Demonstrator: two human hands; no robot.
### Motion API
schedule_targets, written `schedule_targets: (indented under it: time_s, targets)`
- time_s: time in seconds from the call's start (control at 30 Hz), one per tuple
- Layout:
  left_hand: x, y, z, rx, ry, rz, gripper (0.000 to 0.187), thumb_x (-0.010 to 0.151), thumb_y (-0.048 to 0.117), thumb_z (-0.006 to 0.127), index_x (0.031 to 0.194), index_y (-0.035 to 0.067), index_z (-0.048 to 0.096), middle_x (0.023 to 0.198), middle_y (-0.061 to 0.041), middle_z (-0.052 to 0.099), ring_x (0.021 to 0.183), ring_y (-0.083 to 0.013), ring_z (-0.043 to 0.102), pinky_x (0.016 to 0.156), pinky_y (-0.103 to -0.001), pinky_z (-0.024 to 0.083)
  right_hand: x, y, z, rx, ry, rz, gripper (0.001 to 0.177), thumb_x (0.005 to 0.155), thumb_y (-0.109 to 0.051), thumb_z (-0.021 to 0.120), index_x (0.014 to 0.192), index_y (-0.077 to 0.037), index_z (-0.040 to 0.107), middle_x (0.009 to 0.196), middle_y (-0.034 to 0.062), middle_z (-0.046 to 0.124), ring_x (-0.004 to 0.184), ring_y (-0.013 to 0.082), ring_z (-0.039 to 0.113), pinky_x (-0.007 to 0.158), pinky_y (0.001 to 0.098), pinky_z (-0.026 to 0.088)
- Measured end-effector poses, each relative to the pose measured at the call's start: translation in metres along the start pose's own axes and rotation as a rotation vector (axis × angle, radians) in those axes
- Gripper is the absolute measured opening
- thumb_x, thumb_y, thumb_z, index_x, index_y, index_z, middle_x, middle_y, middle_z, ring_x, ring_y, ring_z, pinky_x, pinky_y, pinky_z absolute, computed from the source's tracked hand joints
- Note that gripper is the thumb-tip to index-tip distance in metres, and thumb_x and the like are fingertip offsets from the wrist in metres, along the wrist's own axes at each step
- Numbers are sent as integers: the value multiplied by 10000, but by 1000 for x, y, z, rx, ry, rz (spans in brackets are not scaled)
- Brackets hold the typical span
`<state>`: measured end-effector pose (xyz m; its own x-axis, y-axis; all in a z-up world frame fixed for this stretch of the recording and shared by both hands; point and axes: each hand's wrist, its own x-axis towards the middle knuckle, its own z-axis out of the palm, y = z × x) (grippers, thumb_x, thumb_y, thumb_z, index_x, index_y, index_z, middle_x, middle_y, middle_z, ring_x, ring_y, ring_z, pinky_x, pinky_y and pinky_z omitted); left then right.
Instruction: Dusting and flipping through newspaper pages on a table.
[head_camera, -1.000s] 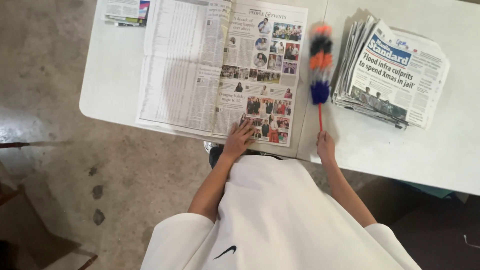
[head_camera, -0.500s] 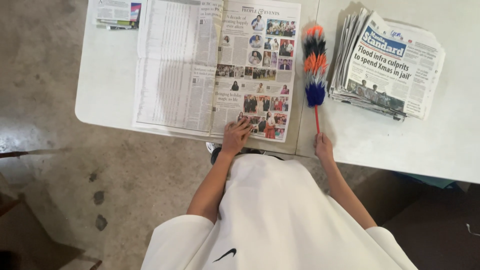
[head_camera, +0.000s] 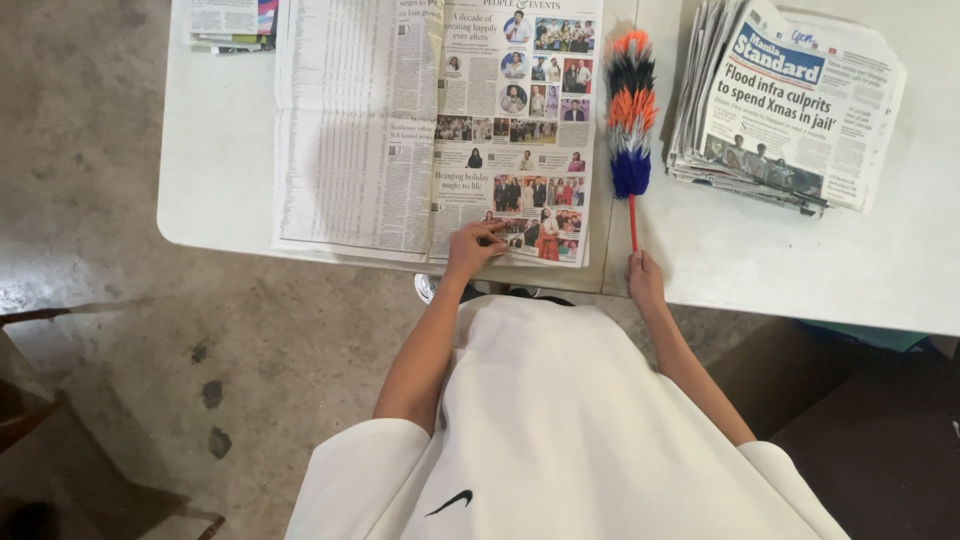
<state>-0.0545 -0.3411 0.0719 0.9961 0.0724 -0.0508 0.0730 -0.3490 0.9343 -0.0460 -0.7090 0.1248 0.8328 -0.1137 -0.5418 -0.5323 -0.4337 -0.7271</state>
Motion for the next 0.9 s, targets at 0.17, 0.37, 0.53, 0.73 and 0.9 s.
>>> schedule_targets:
  time_s: [0.17,0.37,0.53,0.73,0.9]
  targets:
    - [4,-5,-12,-313,62,-265,108,898,207,806,959,128,766,919,-84,760,945,-208,725,898,-375,556,-25,-28,14,118,45,4,360,1135,-287,276,889,-139,494,658,-33,407,539,119,424,498,272,358]
    - [1,-2,-59,-594,350,-502,437,1048,168,570,1441,-11,506,1479,-252,518,1424,-386,441,1174,-510,359,-48,-75,30,249,59,-50,353,1153,-280,243,948,-138,492,712,-52,395,594,89,416,549,250,391]
    - [-16,-25,-110,-1094,697,-551,416,1052,172,571,1456,79,542,1496,-165,535,1396,-354,483,1186,-510,356,-29,-79,73,86,-12,-155,317,1139,-264,421,975,-53,592,720,74,505,608,206,533,557,329,473]
    - [-42,-57,-174,-1186,859,-535,375,1112,209,480,1476,128,520,1510,-168,516,1387,-405,489,1179,-608,368,-8,-70,146,-238,-168,-161,372,1121,-322,413,968,-62,631,769,179,685,700,366,688,679,467,540]
    - [-64,-141,-206,-1167,899,-498,309,1133,216,448,1420,195,560,1446,-121,582,1325,-357,568,1136,-611,437,-18,-87,163,-365,-134,-147,396,1115,-357,380,1012,-55,614,861,241,702,904,470,699,851,556,514]
